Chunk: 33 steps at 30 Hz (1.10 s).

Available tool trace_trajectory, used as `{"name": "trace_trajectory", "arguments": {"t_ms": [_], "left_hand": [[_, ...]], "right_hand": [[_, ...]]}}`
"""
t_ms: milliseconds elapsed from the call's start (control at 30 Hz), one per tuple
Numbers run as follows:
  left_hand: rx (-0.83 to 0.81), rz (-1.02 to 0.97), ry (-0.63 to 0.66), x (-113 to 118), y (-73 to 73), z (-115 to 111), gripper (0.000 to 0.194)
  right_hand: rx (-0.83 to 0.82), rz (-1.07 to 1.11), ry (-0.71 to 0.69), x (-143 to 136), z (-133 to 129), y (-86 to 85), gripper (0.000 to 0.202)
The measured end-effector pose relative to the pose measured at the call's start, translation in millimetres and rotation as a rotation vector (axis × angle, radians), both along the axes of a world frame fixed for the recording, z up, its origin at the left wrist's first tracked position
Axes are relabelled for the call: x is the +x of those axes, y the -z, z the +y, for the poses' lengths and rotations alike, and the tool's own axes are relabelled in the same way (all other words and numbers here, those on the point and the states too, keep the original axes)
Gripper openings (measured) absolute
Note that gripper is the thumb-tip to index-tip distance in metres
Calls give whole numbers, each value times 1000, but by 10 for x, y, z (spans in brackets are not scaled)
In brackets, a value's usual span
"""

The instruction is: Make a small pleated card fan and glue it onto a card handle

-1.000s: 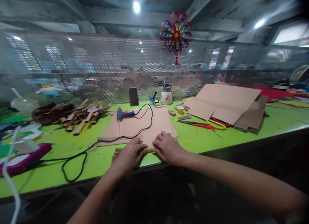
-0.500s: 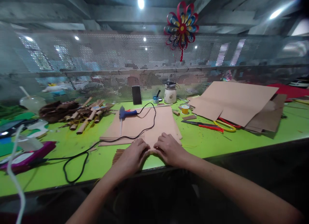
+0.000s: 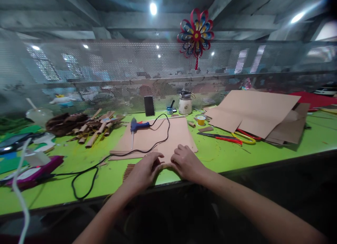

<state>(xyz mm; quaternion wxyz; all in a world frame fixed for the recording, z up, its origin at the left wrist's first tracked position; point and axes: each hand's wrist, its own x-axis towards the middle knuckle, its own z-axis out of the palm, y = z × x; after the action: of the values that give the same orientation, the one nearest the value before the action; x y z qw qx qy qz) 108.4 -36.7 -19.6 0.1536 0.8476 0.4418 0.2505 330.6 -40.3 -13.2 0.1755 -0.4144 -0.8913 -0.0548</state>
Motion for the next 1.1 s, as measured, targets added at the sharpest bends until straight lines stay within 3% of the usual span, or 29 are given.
{"name": "trace_trajectory", "arguments": {"t_ms": [133, 233, 567, 1100], "left_hand": [[15, 19, -5, 6, -4, -8, 22], [17, 49, 6, 12, -18, -6, 26], [-79, 171, 39, 23, -159, 65, 36], [-210, 234, 73, 68, -313, 164, 30]], "right_hand": [[7, 13, 4, 66, 29, 63, 28], [2, 13, -18, 131, 62, 89, 29], [-94, 35, -186, 202, 171, -8, 14], [-57, 125, -215, 203, 178, 120, 20]]}}
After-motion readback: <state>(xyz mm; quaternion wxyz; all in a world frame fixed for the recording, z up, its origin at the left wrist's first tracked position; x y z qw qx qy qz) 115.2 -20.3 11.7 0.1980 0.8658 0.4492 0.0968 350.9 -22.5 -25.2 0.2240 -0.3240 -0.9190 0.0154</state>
